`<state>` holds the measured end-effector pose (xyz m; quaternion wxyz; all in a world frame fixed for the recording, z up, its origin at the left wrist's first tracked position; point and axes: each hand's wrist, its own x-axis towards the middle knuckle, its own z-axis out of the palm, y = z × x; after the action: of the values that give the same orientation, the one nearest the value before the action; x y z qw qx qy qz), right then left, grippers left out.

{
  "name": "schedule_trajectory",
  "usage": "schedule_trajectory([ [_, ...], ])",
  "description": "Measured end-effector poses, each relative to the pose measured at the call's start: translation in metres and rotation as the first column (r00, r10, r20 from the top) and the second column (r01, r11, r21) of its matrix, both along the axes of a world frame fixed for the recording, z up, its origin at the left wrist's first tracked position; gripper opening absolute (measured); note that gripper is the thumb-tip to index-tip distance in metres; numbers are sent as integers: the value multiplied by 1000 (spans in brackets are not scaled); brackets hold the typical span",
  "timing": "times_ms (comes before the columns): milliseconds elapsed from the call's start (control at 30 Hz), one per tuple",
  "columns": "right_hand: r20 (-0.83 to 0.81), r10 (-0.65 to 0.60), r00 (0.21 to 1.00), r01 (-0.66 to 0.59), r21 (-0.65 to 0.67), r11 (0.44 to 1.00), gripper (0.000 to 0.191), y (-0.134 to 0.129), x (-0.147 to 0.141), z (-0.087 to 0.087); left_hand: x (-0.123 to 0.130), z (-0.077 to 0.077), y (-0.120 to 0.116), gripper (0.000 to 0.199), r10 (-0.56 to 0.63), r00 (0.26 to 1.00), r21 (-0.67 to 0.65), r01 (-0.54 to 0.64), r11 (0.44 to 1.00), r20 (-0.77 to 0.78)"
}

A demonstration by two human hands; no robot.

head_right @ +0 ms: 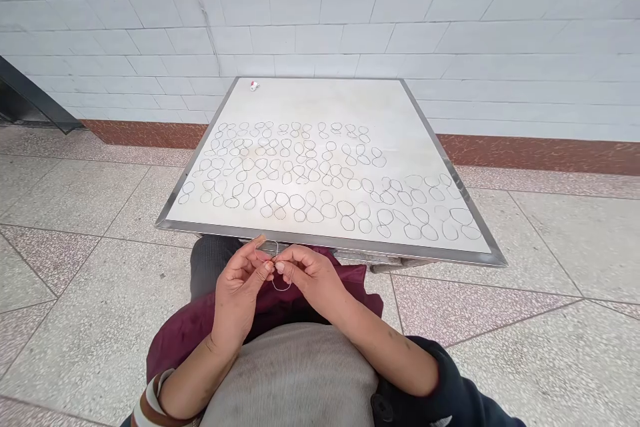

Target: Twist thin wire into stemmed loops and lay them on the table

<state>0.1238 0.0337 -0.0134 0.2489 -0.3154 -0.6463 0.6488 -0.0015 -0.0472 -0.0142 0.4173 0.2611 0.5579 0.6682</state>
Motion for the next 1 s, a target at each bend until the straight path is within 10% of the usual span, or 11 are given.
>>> schedule_trajectory([
  [1000,100,23,995,-32,88,996,12,-4,0,6,-1,1,0,57,5,996,45,0,999,-95],
])
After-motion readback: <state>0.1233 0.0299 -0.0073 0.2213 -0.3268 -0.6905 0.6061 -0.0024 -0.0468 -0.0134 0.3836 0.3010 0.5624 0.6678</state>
